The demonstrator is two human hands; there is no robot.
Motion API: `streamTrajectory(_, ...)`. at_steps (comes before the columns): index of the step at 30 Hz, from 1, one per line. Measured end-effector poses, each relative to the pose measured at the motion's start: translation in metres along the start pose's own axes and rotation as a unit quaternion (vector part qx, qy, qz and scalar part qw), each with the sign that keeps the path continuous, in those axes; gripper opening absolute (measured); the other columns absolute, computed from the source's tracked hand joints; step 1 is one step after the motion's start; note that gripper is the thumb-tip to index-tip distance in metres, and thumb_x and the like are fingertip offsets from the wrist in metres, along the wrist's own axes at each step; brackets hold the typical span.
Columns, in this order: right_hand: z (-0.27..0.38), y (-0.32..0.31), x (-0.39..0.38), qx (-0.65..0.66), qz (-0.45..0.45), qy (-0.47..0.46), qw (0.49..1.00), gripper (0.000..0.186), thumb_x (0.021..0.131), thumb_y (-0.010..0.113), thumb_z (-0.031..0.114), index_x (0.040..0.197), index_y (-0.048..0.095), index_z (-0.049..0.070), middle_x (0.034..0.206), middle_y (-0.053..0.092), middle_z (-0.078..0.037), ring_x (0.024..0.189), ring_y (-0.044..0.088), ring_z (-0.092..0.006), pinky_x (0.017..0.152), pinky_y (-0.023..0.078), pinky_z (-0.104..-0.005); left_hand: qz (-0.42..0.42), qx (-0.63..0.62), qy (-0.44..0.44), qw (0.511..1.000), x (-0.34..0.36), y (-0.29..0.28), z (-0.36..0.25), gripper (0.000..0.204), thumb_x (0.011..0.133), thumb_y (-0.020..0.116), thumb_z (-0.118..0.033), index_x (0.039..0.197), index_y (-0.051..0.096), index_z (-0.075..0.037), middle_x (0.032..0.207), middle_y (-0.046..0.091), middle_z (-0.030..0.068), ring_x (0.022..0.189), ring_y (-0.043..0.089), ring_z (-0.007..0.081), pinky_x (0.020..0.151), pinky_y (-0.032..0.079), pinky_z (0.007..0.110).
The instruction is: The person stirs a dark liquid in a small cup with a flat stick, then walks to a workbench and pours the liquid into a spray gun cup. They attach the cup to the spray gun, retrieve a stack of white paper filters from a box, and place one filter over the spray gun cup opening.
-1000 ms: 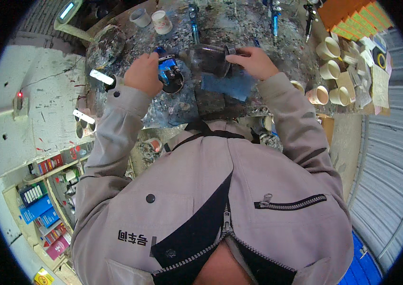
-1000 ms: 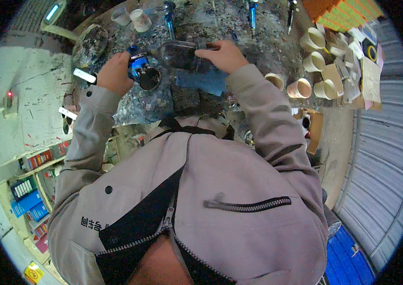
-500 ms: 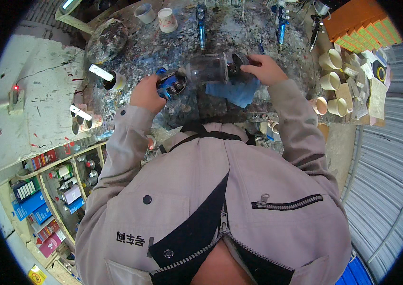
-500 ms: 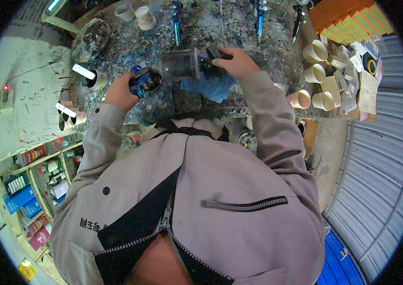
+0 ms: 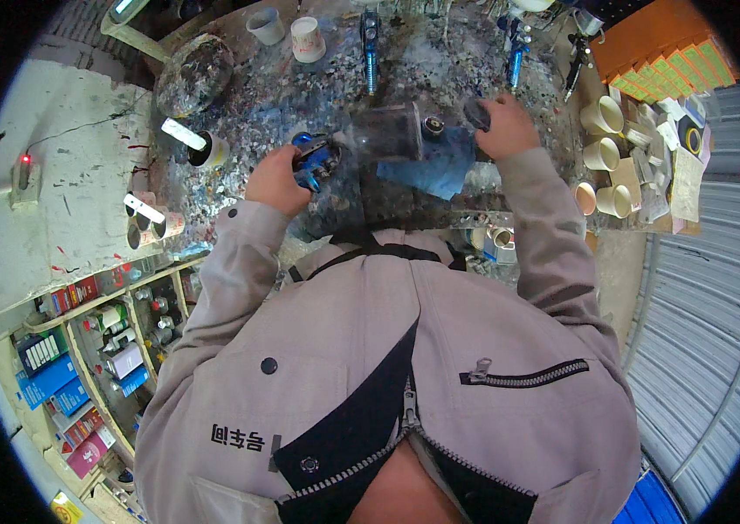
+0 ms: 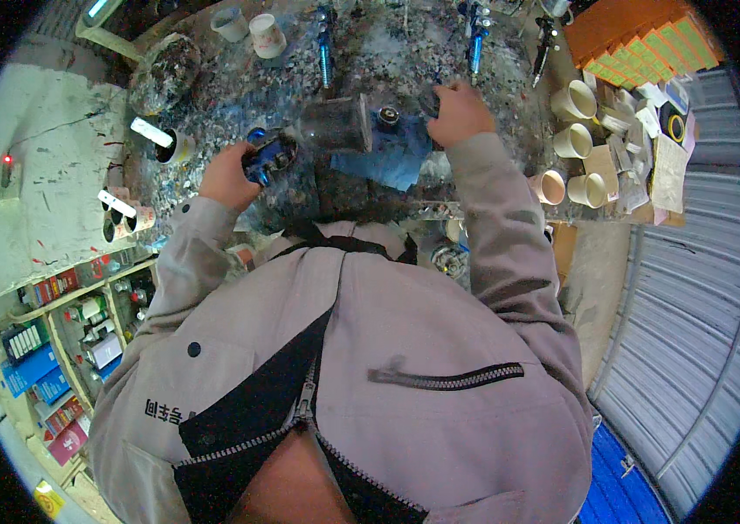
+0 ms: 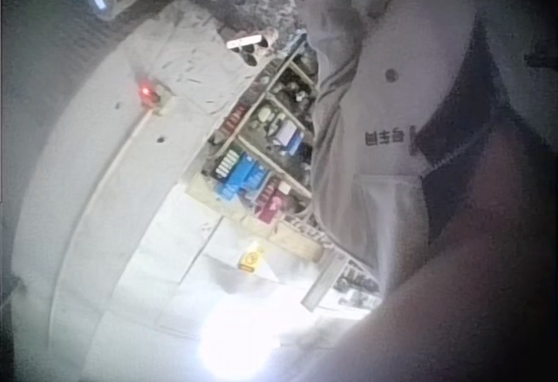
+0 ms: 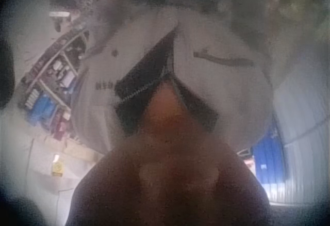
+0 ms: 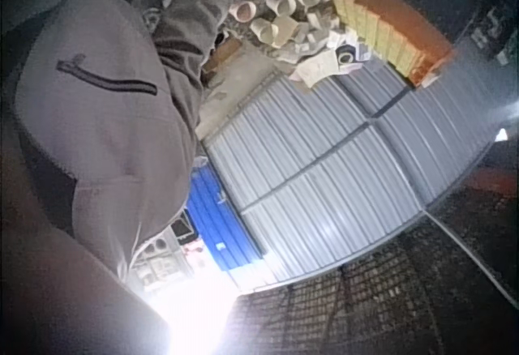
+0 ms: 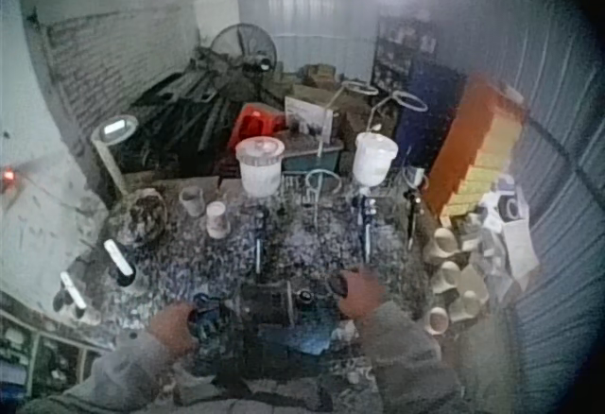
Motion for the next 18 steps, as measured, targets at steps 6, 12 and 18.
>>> streamTrajectory(6,-0.005,0.016,0.004,-0.080,0.016,0.021,0.996,0.046,0.081,0.082,0.035,0.121,0.074,0.013,0.135,0.063,-0.017,0.131,0.058,-0.0389,0.106,0.054,-0.0505,-0.026,-0.082,-0.023,0.996,-0.009,0.002,0.023,0.060,0.071,0.090,-0.015,0.125,0.068,0.000,0.117,0.075,0.0218,0.110,0.073,0.0357,0.098,0.056,0.041)
streamTrajectory(12,0.040,0.053,0.025,0.001,0.111,0.049,0.993,0.049,0.080,0.083,0.053,0.110,0.080,0.014,0.116,0.076,-0.015,0.112,0.071,-0.0364,0.094,0.059,-0.0502,0.009,-0.230,-0.069,0.971,-0.016,0.000,0.031,0.056,0.077,0.093,-0.019,0.123,0.069,0.001,0.109,0.076,0.0110,0.098,0.072,0.0221,0.087,0.058,0.037)
streamTrajectory(18,0.042,0.059,0.028,0.066,0.105,0.037,0.992,0.057,0.080,0.082,0.058,0.111,0.081,0.011,0.112,0.078,-0.015,0.107,0.073,-0.0368,0.092,0.059,-0.0502,0.063,-0.429,-0.115,0.894,-0.031,0.002,0.021,0.044,0.086,0.089,-0.017,0.122,0.071,0.000,0.106,0.076,0.0044,0.087,0.069,0.0122,0.062,0.054,0.029)
Point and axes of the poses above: each hand's wrist, its own x-axis towards the middle knuckle, its own y-axis out of the palm, z = x × y, the point moved 9 cm from there along x, towards the middle knuckle
